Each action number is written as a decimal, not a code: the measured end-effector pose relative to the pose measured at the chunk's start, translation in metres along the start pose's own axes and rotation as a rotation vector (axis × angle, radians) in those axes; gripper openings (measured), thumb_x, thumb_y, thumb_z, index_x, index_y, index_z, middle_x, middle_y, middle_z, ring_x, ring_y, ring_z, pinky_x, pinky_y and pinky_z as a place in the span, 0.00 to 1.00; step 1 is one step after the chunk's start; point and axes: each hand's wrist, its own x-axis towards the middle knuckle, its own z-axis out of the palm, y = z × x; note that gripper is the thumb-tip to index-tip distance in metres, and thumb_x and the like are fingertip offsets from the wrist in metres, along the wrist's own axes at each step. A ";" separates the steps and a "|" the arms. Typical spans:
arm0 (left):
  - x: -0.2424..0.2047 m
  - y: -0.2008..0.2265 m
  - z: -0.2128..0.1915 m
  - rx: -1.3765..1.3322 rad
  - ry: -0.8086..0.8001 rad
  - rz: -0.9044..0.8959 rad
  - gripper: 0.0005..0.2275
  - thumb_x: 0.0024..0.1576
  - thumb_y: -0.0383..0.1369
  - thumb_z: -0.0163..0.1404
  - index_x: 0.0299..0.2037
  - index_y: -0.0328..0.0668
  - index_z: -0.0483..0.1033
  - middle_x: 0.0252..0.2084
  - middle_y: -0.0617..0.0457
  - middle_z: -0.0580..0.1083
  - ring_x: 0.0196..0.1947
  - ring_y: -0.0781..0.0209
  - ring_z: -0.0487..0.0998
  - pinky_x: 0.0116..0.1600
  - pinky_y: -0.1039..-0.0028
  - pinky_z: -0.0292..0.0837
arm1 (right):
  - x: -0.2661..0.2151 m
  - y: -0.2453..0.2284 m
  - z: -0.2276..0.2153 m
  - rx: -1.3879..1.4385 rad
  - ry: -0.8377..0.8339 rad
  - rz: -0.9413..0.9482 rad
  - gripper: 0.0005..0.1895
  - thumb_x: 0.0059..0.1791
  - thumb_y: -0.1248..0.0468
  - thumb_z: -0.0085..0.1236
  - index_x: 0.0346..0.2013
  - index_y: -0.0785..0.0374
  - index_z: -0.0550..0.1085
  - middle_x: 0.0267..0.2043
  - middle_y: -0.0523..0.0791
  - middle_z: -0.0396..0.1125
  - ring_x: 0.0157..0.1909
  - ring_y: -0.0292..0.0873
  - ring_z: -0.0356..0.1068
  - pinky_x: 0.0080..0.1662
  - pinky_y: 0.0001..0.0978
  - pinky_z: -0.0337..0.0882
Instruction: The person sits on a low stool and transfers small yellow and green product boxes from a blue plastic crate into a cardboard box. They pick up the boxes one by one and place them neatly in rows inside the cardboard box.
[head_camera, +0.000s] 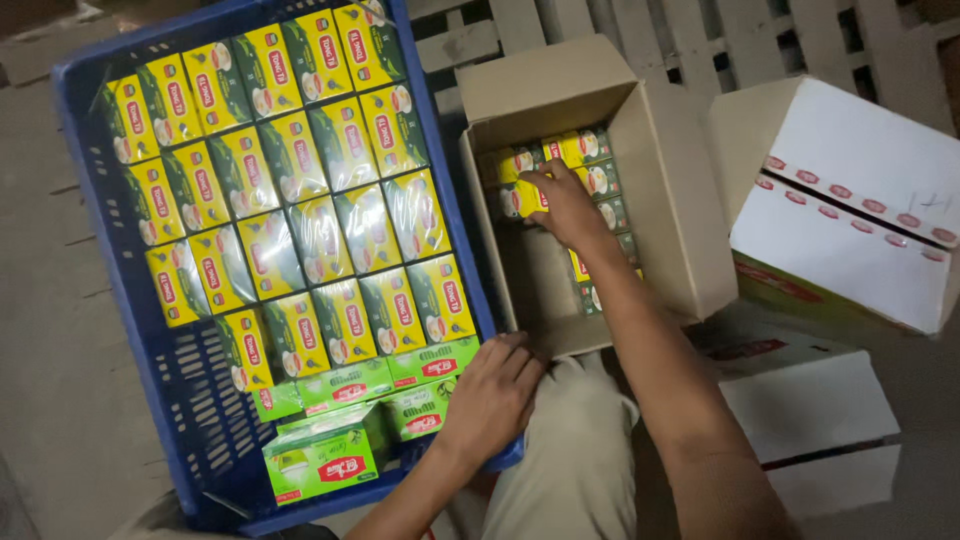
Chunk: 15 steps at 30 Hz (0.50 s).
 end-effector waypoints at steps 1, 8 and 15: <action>0.001 0.000 0.000 0.002 -0.003 0.001 0.09 0.63 0.28 0.51 0.48 0.30 0.79 0.45 0.39 0.75 0.61 0.37 0.74 0.67 0.52 0.70 | 0.001 -0.005 -0.001 0.003 0.002 0.001 0.42 0.41 0.69 0.79 0.69 0.55 0.75 0.63 0.53 0.63 0.64 0.59 0.68 0.66 0.46 0.67; 0.001 0.000 0.003 0.034 -0.050 -0.005 0.06 0.63 0.27 0.51 0.44 0.31 0.77 0.44 0.37 0.75 0.61 0.36 0.74 0.70 0.51 0.68 | 0.001 -0.024 -0.006 -0.157 -0.017 0.076 0.39 0.41 0.69 0.77 0.67 0.52 0.74 0.63 0.47 0.64 0.62 0.57 0.60 0.61 0.53 0.67; 0.003 0.001 0.003 0.039 -0.046 -0.010 0.12 0.67 0.28 0.47 0.56 0.28 0.78 0.45 0.39 0.74 0.63 0.37 0.74 0.70 0.51 0.67 | -0.006 -0.024 -0.008 -0.155 0.019 0.015 0.38 0.42 0.71 0.74 0.66 0.56 0.72 0.64 0.49 0.63 0.64 0.58 0.59 0.60 0.52 0.68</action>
